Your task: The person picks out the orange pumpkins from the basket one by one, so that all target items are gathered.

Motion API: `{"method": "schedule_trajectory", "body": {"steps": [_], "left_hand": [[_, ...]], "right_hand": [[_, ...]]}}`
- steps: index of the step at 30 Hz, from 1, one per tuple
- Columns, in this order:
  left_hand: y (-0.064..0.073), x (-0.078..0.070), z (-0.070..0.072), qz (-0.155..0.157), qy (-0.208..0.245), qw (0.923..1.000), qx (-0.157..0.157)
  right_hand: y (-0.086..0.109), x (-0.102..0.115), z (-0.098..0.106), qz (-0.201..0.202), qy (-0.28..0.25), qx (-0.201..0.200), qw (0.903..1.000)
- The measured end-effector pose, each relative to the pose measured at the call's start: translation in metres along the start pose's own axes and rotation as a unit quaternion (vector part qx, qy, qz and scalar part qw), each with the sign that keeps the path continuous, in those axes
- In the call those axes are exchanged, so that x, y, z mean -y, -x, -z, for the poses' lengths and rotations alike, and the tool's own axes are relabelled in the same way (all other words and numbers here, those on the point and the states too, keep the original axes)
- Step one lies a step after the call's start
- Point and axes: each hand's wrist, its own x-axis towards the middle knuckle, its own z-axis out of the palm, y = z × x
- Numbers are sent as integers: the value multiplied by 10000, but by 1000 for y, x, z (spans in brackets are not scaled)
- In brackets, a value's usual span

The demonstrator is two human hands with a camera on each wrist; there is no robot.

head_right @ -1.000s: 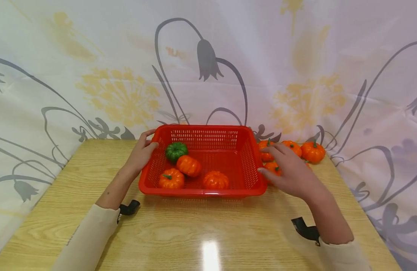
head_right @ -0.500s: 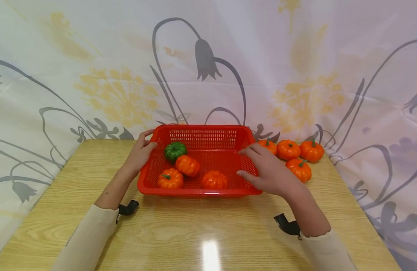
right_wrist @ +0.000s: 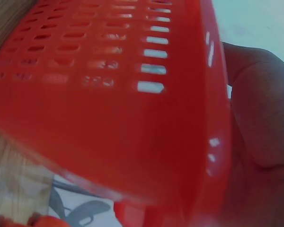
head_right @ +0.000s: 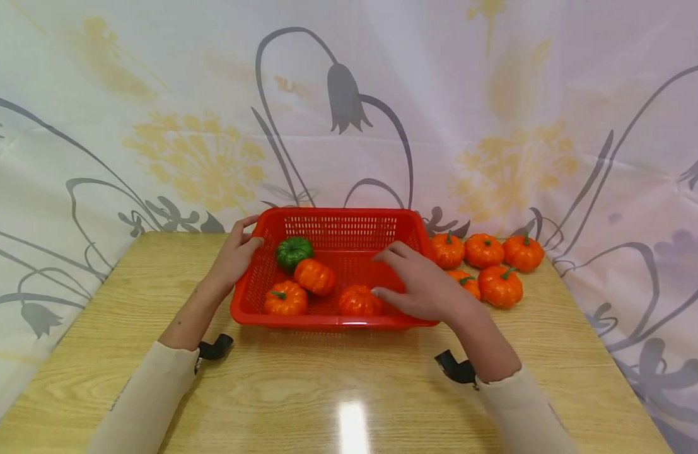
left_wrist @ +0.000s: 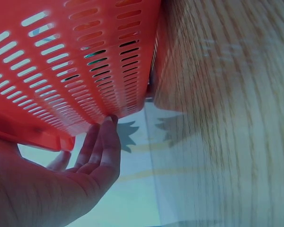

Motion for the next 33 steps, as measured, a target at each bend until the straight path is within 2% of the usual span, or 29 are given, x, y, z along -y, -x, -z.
{"method": "schedule_trajectory", "body": {"steps": [12,20,28,33], "left_hand": [[-1,-3,-2,-9,-49,10000,-62],[-1,-1,-2,17,-30,10000,-83],[-1,0,0,3,47,10000,-43],[-1,-1,0,-29,96,9999,-40]], "right_hand": [[-20,9,-10,-219,-70,705,9972],[-30,12,-15,-230,-104,920,9954],[-38,11,-24,-175,-204,1495,9884],[-39,9,-27,-171,-172,1697,9852]]}}
